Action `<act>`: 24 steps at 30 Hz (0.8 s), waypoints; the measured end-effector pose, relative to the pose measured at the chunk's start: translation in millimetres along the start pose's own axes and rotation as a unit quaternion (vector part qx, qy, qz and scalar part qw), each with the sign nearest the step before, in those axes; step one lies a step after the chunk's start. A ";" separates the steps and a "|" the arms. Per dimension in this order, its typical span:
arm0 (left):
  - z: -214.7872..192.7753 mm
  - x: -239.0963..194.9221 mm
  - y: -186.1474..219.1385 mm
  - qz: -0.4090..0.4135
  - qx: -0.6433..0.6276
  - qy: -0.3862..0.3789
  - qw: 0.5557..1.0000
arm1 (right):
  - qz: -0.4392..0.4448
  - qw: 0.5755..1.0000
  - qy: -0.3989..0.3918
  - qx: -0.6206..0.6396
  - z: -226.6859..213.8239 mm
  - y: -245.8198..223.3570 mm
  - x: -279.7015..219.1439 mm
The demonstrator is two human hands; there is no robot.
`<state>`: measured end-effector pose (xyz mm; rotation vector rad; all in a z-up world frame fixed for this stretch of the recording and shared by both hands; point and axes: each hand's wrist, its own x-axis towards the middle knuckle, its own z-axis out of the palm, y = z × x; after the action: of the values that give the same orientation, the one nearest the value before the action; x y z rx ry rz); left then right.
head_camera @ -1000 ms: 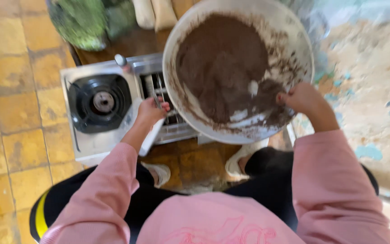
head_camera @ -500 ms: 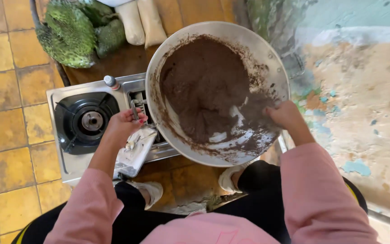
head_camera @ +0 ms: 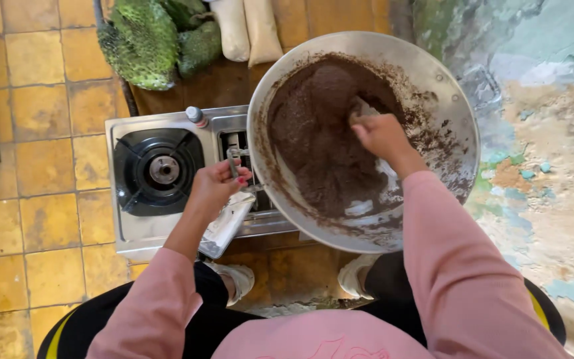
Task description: Mixing a thick brown paste in a large metal bowl using a spatula while sitting on the floor
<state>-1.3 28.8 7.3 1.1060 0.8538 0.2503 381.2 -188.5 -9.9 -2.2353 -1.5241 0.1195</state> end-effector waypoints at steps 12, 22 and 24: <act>1.6 24.9 -36.6 0.029 0.116 0.024 0.993 | -0.208 0.910 -0.222 -0.282 -17.0 -151.6 -96.1; 26.1 -19.6 13.2 0.003 0.191 0.045 0.980 | -0.157 0.936 -0.185 -0.254 -15.7 -198.3 -168.6; 30.7 -26.4 18.1 0.012 0.198 0.051 0.979 | -0.116 0.943 -0.149 -0.274 0.6 -195.1 -153.3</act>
<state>7.0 1.0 40.9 1.4853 1.0098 0.1612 151.6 -267.8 40.9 -2.5055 -2.1958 -0.0495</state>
